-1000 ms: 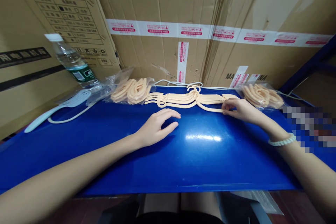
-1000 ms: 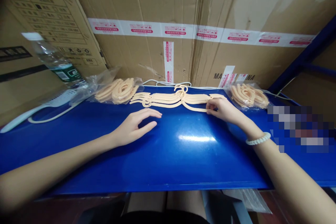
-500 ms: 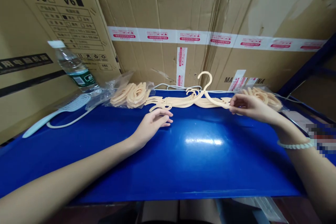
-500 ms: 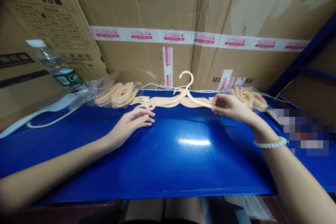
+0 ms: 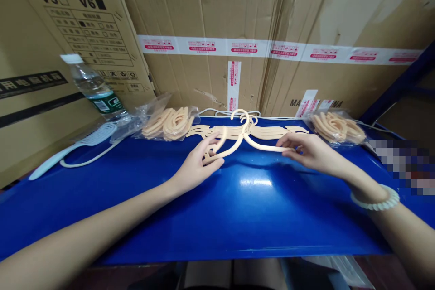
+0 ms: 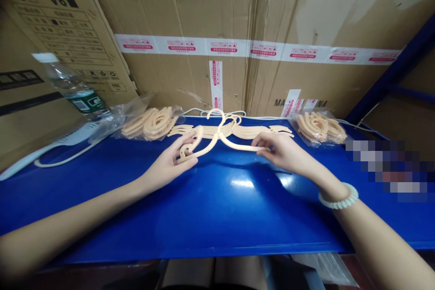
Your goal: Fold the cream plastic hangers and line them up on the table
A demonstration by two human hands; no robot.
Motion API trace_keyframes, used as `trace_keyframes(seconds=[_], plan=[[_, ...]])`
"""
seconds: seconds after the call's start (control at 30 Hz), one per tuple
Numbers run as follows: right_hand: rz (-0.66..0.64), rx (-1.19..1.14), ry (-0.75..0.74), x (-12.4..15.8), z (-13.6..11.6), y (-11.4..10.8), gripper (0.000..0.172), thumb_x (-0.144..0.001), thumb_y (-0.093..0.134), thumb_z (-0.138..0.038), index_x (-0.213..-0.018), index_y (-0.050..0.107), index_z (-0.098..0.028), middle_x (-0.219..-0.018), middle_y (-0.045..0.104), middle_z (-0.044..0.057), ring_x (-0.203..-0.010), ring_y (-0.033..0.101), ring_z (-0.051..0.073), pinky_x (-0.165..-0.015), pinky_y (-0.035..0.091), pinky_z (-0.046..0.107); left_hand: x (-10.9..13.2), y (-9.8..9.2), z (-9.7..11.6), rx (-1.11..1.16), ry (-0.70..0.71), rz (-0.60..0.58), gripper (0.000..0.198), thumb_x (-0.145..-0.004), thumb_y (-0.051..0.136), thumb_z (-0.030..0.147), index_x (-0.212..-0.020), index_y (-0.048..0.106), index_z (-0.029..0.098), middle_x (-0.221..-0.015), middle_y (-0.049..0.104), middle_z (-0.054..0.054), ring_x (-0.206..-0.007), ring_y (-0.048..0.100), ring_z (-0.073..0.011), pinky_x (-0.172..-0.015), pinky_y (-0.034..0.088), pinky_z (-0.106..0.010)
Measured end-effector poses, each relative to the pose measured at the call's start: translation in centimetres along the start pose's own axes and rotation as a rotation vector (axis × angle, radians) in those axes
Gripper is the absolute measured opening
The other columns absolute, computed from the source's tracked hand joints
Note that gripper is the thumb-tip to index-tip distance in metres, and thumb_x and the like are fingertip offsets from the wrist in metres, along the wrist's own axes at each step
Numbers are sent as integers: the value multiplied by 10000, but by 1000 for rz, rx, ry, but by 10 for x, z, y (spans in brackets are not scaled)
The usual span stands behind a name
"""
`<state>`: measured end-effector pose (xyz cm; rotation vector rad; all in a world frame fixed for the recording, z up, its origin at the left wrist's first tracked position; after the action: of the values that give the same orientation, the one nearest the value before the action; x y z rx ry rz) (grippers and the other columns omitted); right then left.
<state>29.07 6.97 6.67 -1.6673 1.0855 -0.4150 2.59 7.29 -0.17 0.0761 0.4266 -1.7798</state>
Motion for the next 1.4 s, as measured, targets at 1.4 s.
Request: trace_keyframes(seconds=[1.4], plan=[[312, -840, 285, 2, 16, 14, 422, -733, 840, -457, -1055, 717, -214, -878, 715, 39, -720, 628, 158, -682, 560, 342, 7, 2, -2, 510, -176, 154, 677, -684, 890, 285, -1293, 603, 216, -973, 716, -33, -952, 689, -209, -831, 607, -358]])
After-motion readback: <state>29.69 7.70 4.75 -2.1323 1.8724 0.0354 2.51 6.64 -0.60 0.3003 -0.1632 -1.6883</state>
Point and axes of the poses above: each hand's wrist, its own x-axis away from the middle knuckle, its own y-axis out of the palm, z = x × y, the point moved 9 cm from there along -x, towards the middle knuckle
